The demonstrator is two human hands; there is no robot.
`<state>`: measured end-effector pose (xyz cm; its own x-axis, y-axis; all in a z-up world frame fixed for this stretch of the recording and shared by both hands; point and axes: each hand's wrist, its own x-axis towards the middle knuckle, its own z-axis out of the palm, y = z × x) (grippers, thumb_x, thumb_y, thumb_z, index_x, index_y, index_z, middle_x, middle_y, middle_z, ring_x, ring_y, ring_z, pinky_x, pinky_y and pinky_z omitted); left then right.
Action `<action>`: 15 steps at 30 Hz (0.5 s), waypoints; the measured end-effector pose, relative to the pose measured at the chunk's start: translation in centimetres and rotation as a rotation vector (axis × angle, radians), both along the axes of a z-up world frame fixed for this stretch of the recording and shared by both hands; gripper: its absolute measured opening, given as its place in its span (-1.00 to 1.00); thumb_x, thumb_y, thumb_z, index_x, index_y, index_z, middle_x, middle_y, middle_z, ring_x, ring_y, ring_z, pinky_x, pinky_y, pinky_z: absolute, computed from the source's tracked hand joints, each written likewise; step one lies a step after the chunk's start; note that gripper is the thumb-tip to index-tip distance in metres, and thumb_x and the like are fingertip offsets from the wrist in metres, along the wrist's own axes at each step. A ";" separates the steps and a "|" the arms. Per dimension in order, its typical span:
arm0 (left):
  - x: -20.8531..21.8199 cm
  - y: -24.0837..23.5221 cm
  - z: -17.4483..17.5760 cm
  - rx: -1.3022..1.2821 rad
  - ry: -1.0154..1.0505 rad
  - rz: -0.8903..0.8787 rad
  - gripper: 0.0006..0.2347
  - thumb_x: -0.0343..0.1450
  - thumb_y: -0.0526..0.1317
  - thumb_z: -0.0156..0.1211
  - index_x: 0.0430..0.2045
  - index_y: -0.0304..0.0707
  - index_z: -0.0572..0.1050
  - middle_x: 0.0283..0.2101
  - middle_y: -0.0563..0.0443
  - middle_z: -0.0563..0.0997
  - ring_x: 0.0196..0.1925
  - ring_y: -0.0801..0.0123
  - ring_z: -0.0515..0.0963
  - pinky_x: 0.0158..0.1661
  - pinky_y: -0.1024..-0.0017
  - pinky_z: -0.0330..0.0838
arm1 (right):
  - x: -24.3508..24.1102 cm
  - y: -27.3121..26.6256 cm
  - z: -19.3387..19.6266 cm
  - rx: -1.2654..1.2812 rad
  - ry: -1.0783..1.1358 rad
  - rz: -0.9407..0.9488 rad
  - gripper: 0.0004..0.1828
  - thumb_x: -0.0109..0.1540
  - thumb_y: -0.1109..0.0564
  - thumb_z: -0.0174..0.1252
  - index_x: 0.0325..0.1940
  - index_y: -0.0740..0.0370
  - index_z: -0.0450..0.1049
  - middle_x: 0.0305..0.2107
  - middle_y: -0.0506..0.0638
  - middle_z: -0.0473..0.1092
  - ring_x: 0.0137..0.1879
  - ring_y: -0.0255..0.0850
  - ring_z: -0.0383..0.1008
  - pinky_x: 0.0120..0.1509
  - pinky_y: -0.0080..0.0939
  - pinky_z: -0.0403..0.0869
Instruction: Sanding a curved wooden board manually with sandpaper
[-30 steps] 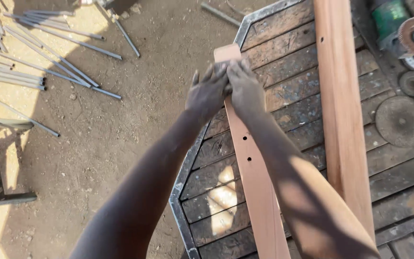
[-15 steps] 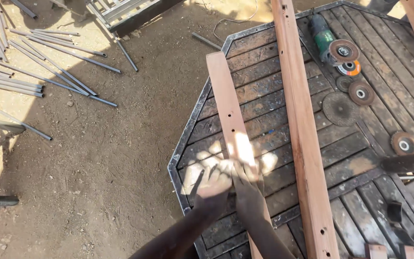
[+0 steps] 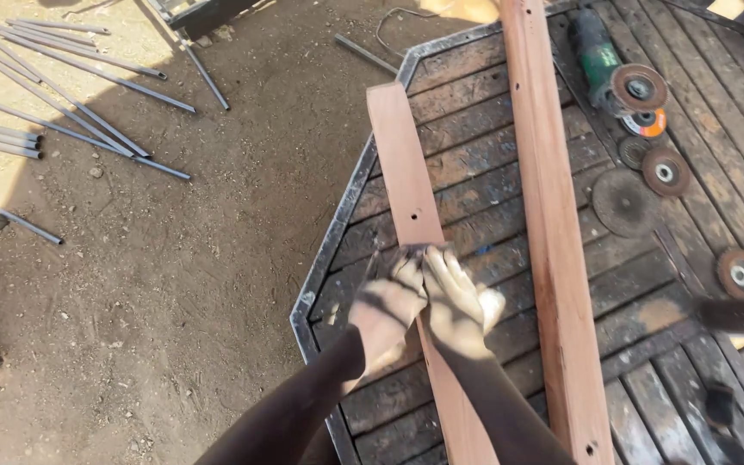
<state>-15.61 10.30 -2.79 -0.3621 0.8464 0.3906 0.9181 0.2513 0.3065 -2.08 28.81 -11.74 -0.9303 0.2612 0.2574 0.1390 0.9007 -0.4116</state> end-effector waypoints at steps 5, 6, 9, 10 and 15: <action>-11.7 6.5 -0.1 0.049 0.054 0.028 -0.54 0.36 -0.08 0.11 0.22 0.02 0.43 0.38 0.16 0.40 0.46 0.18 0.28 0.38 -0.13 0.06 | -14.6 1.3 10.2 0.247 -0.327 -0.077 -0.21 0.18 0.18 -0.02 0.55 0.13 0.15 0.49 0.02 0.09 0.60 0.07 -0.02 0.38 0.15 0.40; -13.7 7.9 0.0 0.023 0.064 0.061 -0.56 0.39 -0.01 0.12 0.19 0.05 0.45 0.37 0.19 0.43 0.46 0.17 0.30 0.39 -0.18 0.04 | -16.7 2.3 10.8 0.250 -0.230 -0.099 -0.26 0.19 0.17 0.02 0.51 0.11 0.22 0.45 0.01 0.17 0.55 0.07 0.08 0.33 0.14 0.44; -17.7 10.6 2.5 -0.080 0.028 0.105 -0.59 0.45 0.09 0.08 0.17 0.07 0.47 0.35 0.21 0.45 0.47 0.15 0.29 0.40 -0.21 0.01 | -21.5 5.5 10.9 0.298 -0.121 -0.115 -0.36 0.23 0.15 0.02 0.45 0.08 0.33 0.38 -0.04 0.28 0.47 0.03 0.24 0.30 0.09 0.46; -19.1 11.1 3.8 -0.155 -0.006 0.122 -0.61 0.49 0.11 0.05 0.18 0.06 0.47 0.36 0.21 0.45 0.49 0.15 0.27 0.41 -0.21 0.01 | -23.2 6.4 10.8 0.345 -0.095 -0.107 -0.41 0.25 0.13 -0.01 0.41 0.08 0.37 0.37 -0.07 0.31 0.44 -0.01 0.30 0.33 0.06 0.45; -23.5 14.2 4.0 -0.305 -0.031 0.162 -0.58 0.55 0.16 -0.10 0.28 0.15 0.37 0.42 0.31 0.36 0.54 0.20 0.16 0.45 -0.23 -0.14 | -28.1 10.6 8.2 0.397 -0.060 -0.100 -0.41 0.23 0.08 0.04 0.39 -0.02 0.39 0.36 -0.18 0.31 0.43 -0.12 0.31 0.33 -0.08 0.47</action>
<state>-39.09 24.53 1.20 -0.5089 0.8531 0.1152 0.8502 0.4772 0.2222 -30.21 39.38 -3.56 -0.9219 0.2422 0.3024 0.2470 0.9687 -0.0229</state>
